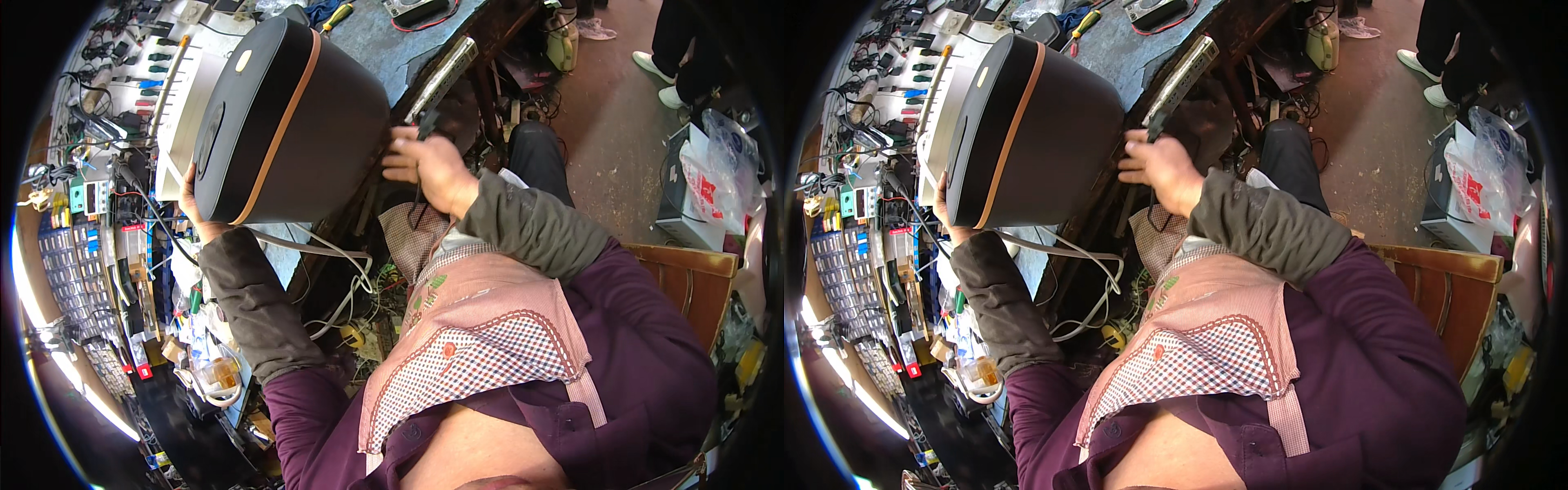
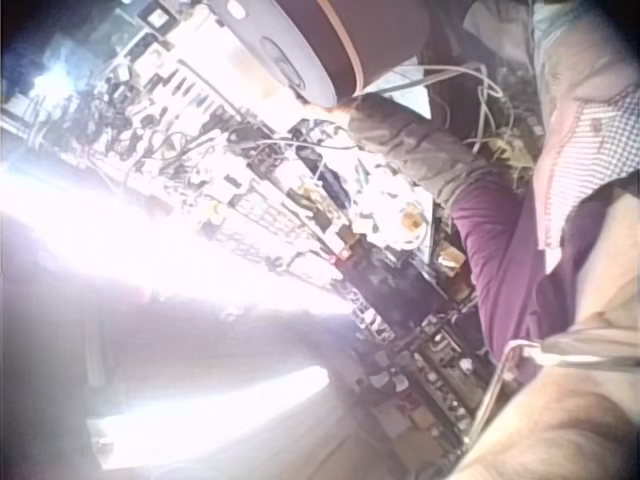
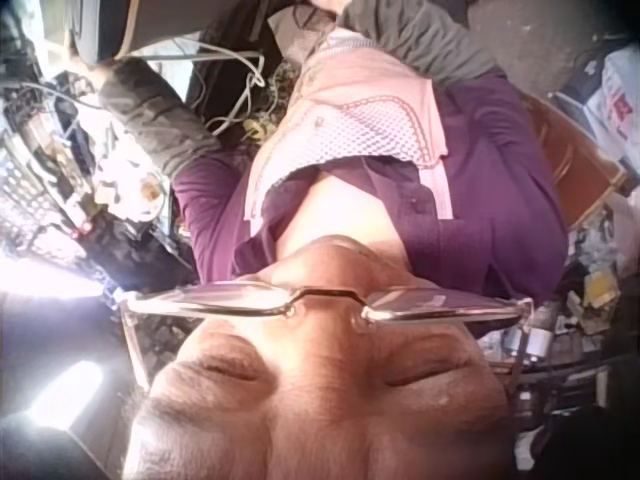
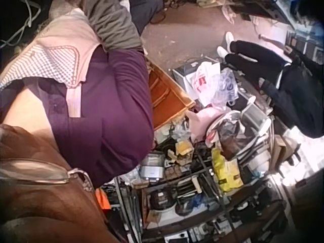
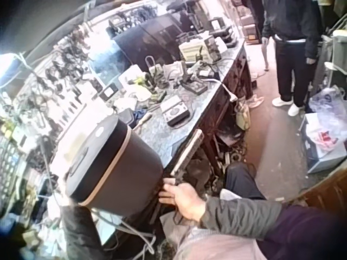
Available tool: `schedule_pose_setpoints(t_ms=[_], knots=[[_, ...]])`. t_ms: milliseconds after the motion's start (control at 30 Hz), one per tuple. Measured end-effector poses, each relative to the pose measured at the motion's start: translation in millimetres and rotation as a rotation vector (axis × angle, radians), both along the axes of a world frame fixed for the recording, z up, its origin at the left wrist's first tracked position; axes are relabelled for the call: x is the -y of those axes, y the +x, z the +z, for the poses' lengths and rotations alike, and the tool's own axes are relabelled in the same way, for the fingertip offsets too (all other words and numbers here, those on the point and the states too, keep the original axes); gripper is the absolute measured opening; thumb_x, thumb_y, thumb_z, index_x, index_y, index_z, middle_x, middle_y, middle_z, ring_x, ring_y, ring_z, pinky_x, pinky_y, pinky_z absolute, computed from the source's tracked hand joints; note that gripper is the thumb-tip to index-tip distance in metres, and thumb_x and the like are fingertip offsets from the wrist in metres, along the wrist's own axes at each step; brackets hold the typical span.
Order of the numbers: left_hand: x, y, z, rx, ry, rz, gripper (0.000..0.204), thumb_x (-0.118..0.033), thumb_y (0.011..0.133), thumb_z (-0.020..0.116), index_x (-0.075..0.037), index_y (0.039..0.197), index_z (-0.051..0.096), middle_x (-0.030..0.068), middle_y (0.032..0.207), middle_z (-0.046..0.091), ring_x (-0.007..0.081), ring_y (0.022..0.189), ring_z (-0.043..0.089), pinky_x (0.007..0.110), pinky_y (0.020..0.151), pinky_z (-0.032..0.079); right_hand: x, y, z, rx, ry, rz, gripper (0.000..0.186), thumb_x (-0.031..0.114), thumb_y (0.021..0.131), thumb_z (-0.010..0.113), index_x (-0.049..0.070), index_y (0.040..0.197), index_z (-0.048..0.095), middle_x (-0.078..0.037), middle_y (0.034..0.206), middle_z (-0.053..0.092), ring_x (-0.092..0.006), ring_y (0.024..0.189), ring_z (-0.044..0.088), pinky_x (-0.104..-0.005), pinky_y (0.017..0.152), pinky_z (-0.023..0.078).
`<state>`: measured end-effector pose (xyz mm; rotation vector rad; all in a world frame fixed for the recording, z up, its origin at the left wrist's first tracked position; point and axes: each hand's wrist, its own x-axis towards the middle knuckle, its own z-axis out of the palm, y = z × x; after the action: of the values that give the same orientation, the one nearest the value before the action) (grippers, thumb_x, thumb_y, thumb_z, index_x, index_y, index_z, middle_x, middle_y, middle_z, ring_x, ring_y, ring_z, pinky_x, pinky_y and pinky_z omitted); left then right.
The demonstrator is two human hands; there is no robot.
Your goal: The person disassembles a small black appliance on a cluttered workbench. They use a screwdriver to remove screws from the bottom and sides, then detach a small black plastic cover. The person repeatedly repositions the appliance and handles the removed parts throughout the clip.
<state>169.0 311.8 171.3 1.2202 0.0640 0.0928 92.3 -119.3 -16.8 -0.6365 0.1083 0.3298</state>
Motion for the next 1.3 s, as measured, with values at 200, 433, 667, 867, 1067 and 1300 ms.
schedule_pose_setpoints(t_ms=[200,433,667,867,1067,1300], knots=[[-17,19,-3,0.041,0.157,0.157,0.04,-0.031,0.108,0.068,0.001,0.129,0.078,0.0209,0.127,0.082,0.0381,0.112,0.081,0.049,0.102,0.066,-8,-14,29,0.148,0.25,0.135,0.047,0.015,0.116,0.058,-0.005,0.157,0.053,-0.017,0.147,0.066,-0.0302,0.125,0.072,-0.0478,0.108,0.062],[31,45,-21,0.008,0.149,0.29,0.043,-0.033,0.109,0.065,0.0,0.135,0.075,0.0193,0.132,0.08,0.0376,0.118,0.078,0.052,0.103,0.066,43,24,82,0.41,0.115,-0.016,0.064,0.017,0.119,0.052,-0.008,0.174,0.033,-0.025,0.161,0.06,-0.0353,0.139,0.066,-0.0493,0.115,0.058],[82,33,-41,-0.067,-0.004,0.344,0.044,-0.034,0.11,0.062,-0.001,0.138,0.073,0.0185,0.134,0.078,0.0374,0.12,0.077,0.054,0.104,0.065,42,25,97,0.504,0.028,-0.034,0.064,0.018,0.115,0.056,-0.006,0.172,0.04,-0.026,0.167,0.057,-0.036,0.146,0.063,-0.0481,0.117,0.055],[104,16,-37,-0.042,-0.101,0.416,0.046,-0.035,0.111,0.06,-0.002,0.14,0.071,0.0178,0.135,0.077,0.0372,0.122,0.076,0.055,0.104,0.065,25,6,86,0.929,-0.506,-0.233,0.058,0.027,0.115,0.067,0.008,0.168,0.053,-0.026,0.177,0.045,-0.0404,0.167,0.04,-0.0455,0.133,0.037],[175,-41,-19,0.142,0.025,0.476,0.045,-0.034,0.118,0.045,-0.005,0.137,0.075,0.0124,0.124,0.073,0.0254,0.118,0.073,0.043,0.091,0.063,28,-5,76,0.703,-0.439,-0.389,0.063,0.025,0.122,0.056,0.001,0.177,0.037,-0.024,0.181,0.038,-0.031,0.165,0.041,-0.0434,0.135,0.033],[254,-73,12,0.698,0.943,0.482,0.052,-0.033,0.105,0.082,-0.006,0.148,0.072,0.0111,0.119,0.059,0.0261,0.118,0.056,0.041,0.107,0.047,61,39,74,0.271,0.043,-0.302,0.049,0.029,0.128,0.036,0.006,0.17,0.044,-0.01,0.159,0.063,-0.0251,0.146,0.062,-0.0431,0.121,0.052]])
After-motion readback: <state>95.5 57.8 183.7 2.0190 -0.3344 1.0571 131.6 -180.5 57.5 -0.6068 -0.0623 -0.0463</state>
